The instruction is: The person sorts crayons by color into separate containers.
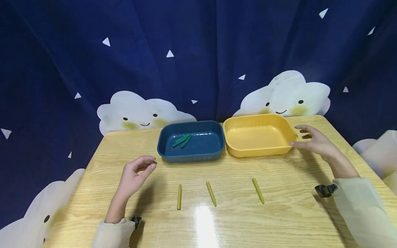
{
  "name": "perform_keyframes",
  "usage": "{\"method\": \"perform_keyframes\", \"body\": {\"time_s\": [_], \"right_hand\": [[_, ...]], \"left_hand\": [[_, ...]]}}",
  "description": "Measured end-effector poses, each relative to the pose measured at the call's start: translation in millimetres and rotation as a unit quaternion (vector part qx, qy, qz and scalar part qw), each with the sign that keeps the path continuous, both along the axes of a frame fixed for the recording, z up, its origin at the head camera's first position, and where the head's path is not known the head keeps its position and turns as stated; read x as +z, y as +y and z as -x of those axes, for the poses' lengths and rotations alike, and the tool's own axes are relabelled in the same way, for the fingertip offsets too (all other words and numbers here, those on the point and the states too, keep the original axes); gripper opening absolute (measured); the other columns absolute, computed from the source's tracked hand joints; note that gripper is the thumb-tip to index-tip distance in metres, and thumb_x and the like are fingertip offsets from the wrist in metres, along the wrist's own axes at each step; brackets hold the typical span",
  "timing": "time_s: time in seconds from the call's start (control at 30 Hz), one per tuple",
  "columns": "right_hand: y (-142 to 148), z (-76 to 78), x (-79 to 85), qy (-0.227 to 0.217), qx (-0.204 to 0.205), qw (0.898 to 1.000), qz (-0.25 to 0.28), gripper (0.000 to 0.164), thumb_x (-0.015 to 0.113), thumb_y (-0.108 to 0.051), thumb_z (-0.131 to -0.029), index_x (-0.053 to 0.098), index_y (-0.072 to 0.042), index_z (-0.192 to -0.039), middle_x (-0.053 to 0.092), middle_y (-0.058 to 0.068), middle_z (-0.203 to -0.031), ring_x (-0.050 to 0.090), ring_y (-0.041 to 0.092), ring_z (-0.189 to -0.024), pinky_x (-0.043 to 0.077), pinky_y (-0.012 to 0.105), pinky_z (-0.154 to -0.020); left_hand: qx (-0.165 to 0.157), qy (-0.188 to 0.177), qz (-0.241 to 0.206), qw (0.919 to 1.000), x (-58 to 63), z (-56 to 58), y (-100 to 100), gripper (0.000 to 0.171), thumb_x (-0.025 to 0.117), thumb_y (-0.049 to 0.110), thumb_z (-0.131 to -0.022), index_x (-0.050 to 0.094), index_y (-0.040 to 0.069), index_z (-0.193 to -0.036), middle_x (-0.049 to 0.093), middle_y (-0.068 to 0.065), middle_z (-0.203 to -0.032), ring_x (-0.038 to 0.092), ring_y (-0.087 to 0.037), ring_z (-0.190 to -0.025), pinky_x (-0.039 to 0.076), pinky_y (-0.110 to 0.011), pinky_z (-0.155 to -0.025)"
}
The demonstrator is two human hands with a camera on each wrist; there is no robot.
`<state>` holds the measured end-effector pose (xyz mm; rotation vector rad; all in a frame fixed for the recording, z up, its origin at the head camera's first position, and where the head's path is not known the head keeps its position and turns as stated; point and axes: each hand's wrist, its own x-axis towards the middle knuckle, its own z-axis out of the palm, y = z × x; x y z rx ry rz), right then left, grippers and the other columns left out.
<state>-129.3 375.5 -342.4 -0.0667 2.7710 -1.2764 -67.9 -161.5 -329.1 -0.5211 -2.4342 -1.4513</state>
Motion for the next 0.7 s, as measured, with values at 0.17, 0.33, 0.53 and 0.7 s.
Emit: {"method": "perform_keyframes", "body": {"time_s": [0.17, 0.33, 0.53, 0.7], "right_hand": [[7.1, 10.7, -12.2, -0.057, 0.038, 0.997, 0.028, 0.103, 0.069, -0.021, -0.081, -0.010, -0.004, -0.144, -0.002, 0.037, -0.141, 0.005, 0.056, -0.125, 0.021, 0.068, -0.092], [10.6, 19.9, -23.4, -0.084, 0.056, 0.994, 0.048, 0.106, 0.068, -0.019, -0.082, -0.018, -0.005, -0.142, -0.003, 0.040, -0.139, 0.005, 0.057, -0.124, 0.020, 0.068, -0.093], [12.1, 25.0, -29.6, -0.100, 0.065, 0.991, 0.057, 0.105, 0.067, -0.018, -0.082, -0.018, -0.004, -0.142, 0.004, 0.041, -0.138, 0.013, 0.054, -0.124, 0.021, 0.066, -0.094], [12.6, 25.4, -33.2, -0.104, 0.060, 0.991, 0.049, 0.103, 0.065, -0.022, -0.084, -0.017, -0.005, -0.143, 0.016, 0.039, -0.137, 0.032, 0.046, -0.116, 0.035, 0.058, -0.089]], "left_hand": [[-0.022, 0.015, 0.012, 0.9996, -9.2, 1.8, -4.5, 0.019, 0.060, -0.012, -0.080, 0.062, -0.007, -0.098, 0.065, -0.016, -0.083, 0.059, -0.003, -0.076, 0.048, -0.016, -0.068], [-0.053, 0.008, 0.029, 0.9982, -22.6, 8.2, -7.5, 0.024, 0.061, -0.007, -0.082, 0.062, -0.003, -0.106, 0.066, -0.011, -0.085, 0.059, -0.005, -0.078, 0.050, -0.021, -0.069], [-0.087, -0.009, 0.034, 0.9955, -26.4, 10.5, -2.0, 0.025, 0.061, -0.002, -0.084, 0.061, 0.000, -0.109, 0.066, -0.008, -0.086, 0.060, -0.006, -0.079, 0.051, -0.026, -0.070], [-0.120, -0.014, 0.038, 0.9920, -27.7, 13.5, 5.6, 0.028, 0.061, -0.001, -0.085, 0.060, 0.000, -0.112, 0.066, -0.005, -0.088, 0.060, -0.009, -0.081, 0.051, -0.029, -0.071]]}}
